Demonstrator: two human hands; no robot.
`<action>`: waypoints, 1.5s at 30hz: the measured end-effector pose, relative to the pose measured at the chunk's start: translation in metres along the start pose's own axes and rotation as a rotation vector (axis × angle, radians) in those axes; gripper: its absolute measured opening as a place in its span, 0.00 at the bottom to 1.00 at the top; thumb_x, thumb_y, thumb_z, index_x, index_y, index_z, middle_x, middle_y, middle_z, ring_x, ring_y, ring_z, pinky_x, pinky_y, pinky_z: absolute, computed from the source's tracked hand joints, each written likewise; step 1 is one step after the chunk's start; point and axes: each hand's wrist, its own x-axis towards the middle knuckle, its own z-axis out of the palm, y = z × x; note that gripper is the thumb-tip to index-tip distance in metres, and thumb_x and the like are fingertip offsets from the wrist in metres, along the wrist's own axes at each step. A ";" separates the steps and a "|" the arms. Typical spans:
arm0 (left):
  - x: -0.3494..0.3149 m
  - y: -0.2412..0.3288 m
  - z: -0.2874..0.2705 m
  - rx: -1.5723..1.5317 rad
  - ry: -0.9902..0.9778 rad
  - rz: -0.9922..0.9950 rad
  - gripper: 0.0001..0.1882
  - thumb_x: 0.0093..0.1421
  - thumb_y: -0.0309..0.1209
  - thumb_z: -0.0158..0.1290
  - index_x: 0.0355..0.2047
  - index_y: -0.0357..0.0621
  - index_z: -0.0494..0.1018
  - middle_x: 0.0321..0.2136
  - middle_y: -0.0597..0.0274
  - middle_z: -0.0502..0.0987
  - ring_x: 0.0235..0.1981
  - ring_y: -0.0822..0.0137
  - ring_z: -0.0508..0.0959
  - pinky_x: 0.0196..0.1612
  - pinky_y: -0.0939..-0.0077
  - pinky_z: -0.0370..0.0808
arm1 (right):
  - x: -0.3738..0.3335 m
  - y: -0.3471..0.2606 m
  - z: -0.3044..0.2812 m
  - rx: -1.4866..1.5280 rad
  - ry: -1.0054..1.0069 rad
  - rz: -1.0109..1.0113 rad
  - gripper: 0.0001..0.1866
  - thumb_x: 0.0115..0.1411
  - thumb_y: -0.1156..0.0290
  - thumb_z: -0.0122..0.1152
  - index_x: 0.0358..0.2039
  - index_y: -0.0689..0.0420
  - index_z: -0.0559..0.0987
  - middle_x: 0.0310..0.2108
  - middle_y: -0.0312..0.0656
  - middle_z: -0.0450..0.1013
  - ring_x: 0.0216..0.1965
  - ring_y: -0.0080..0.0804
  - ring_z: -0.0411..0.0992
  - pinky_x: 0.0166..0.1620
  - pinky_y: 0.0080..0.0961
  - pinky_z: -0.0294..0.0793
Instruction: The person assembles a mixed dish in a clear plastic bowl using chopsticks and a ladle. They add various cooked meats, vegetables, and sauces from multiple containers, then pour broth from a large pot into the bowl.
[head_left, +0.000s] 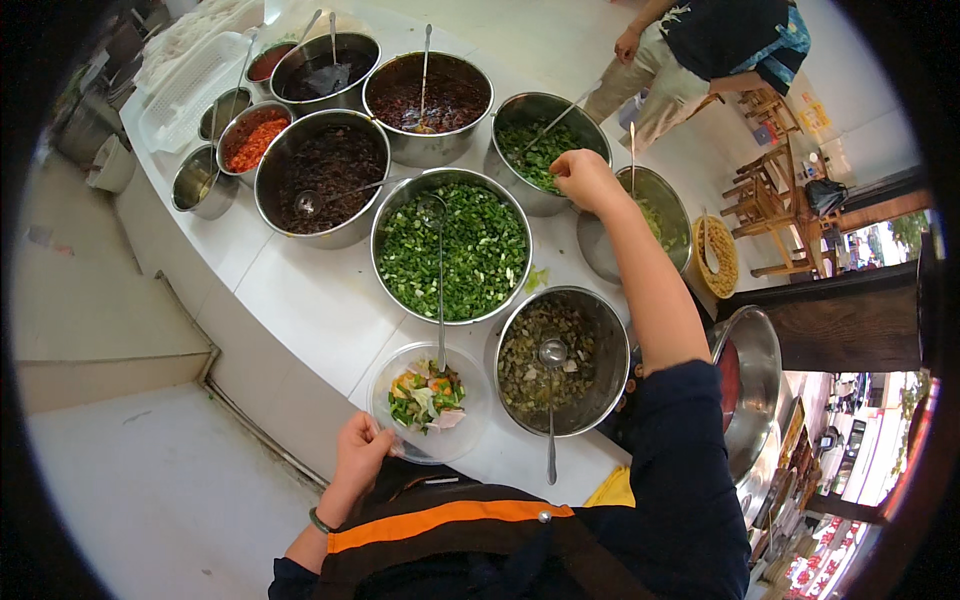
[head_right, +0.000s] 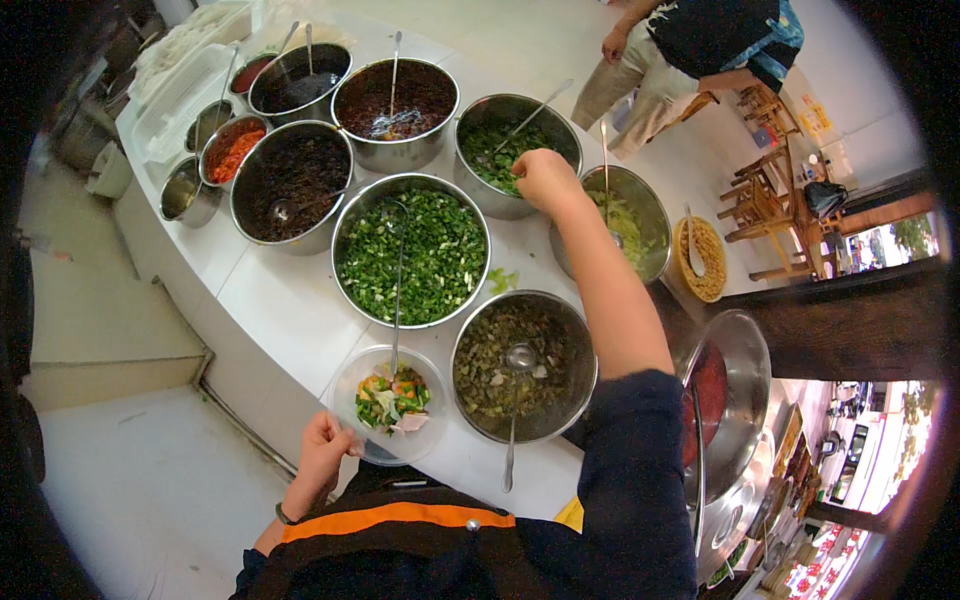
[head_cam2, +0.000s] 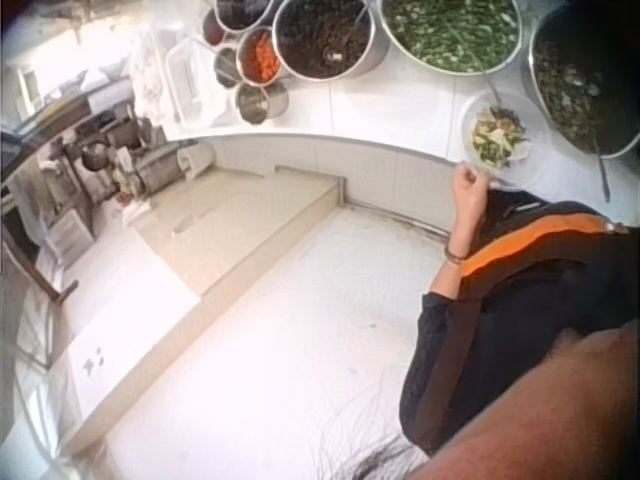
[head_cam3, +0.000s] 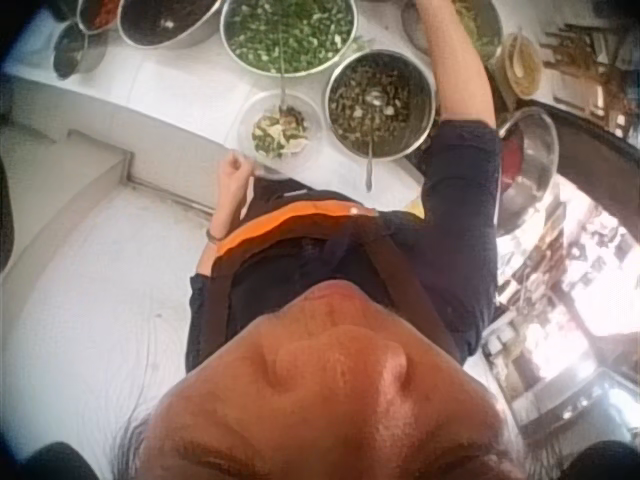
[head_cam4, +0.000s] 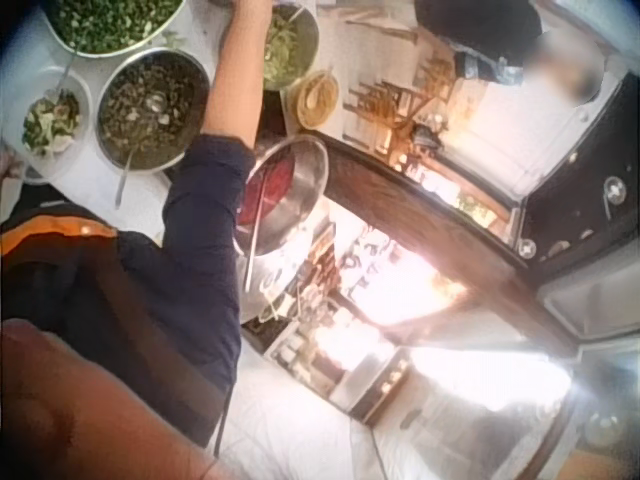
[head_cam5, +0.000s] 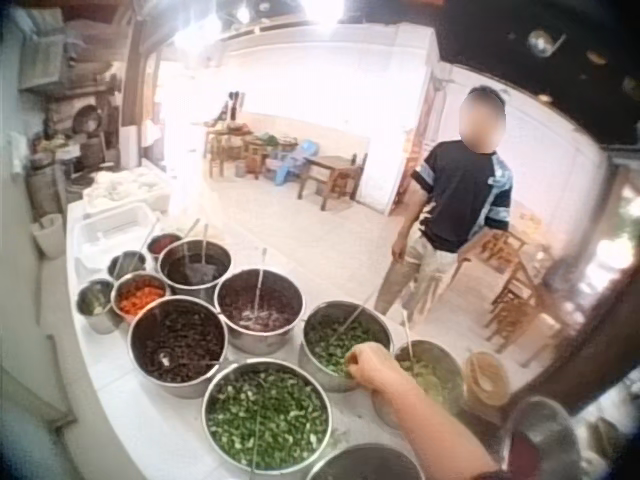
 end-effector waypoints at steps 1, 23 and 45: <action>0.000 0.001 0.001 0.017 0.000 0.010 0.11 0.57 0.18 0.52 0.23 0.43 0.62 0.18 0.64 0.72 0.19 0.73 0.74 0.25 0.80 0.74 | 0.018 0.012 0.009 -0.052 -0.033 -0.012 0.14 0.48 0.71 0.64 0.37 0.57 0.83 0.39 0.51 0.77 0.41 0.44 0.76 0.44 0.36 0.76; -0.001 -0.001 -0.005 0.034 0.000 0.008 0.11 0.57 0.19 0.52 0.23 0.43 0.61 0.17 0.69 0.67 0.20 0.75 0.73 0.25 0.80 0.73 | -0.042 -0.022 -0.039 0.351 0.017 0.004 0.14 0.47 0.73 0.62 0.36 0.63 0.81 0.28 0.46 0.78 0.31 0.30 0.75 0.37 0.28 0.74; -0.019 0.004 -0.009 -0.023 0.093 -0.005 0.09 0.57 0.18 0.50 0.25 0.43 0.63 0.19 0.64 0.72 0.19 0.74 0.73 0.25 0.80 0.75 | 0.024 0.004 0.026 -0.162 -0.063 0.128 0.13 0.51 0.73 0.59 0.37 0.59 0.83 0.41 0.53 0.76 0.42 0.50 0.75 0.46 0.41 0.75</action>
